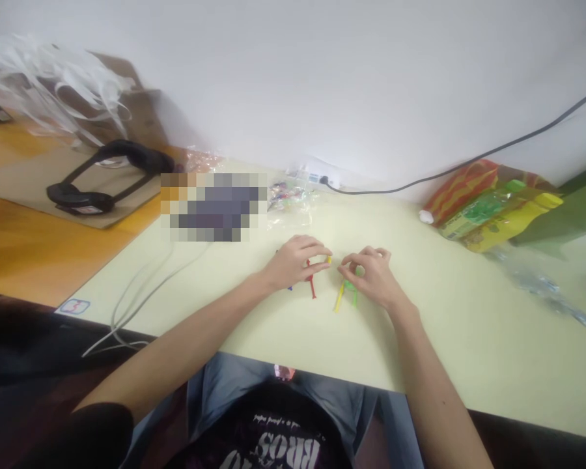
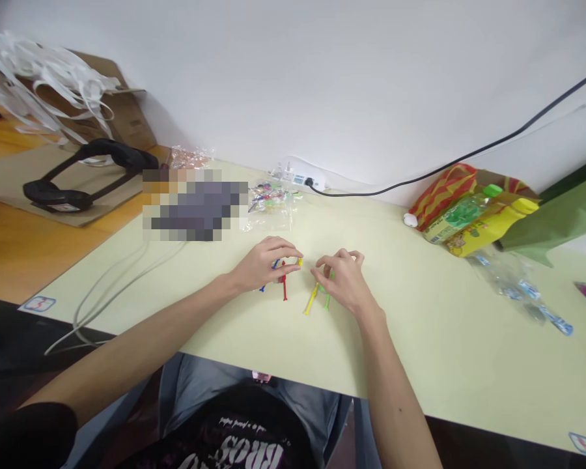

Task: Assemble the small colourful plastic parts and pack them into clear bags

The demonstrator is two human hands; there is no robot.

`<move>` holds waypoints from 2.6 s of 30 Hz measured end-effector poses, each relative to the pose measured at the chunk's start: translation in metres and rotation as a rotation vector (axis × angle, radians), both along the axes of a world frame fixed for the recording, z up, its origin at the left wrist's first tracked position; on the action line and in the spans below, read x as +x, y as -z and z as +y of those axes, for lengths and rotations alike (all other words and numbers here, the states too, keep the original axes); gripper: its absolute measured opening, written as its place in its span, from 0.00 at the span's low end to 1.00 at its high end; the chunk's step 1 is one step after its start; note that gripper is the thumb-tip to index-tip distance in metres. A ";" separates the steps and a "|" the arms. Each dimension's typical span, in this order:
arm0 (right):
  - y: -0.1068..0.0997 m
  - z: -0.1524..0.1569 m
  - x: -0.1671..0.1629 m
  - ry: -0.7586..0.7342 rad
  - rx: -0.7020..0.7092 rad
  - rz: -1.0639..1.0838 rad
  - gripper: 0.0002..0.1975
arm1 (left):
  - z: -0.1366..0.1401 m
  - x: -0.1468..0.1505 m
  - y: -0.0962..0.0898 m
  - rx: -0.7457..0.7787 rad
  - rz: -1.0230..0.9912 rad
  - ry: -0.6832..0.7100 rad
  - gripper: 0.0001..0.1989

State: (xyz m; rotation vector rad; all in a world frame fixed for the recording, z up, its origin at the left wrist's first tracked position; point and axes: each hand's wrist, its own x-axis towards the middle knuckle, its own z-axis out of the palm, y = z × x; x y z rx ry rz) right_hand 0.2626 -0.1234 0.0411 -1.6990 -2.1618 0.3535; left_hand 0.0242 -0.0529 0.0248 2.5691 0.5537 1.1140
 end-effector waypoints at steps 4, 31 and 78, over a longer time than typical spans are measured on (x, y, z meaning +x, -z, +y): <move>-0.002 -0.002 -0.002 -0.039 -0.048 -0.048 0.10 | -0.001 0.000 -0.001 -0.006 -0.001 0.004 0.11; 0.016 0.001 -0.029 -0.046 0.034 0.007 0.05 | 0.000 0.000 -0.001 0.008 0.000 0.004 0.09; 0.009 -0.001 -0.047 0.084 -0.095 1.276 0.13 | -0.011 0.007 -0.009 -0.692 -0.432 0.218 0.12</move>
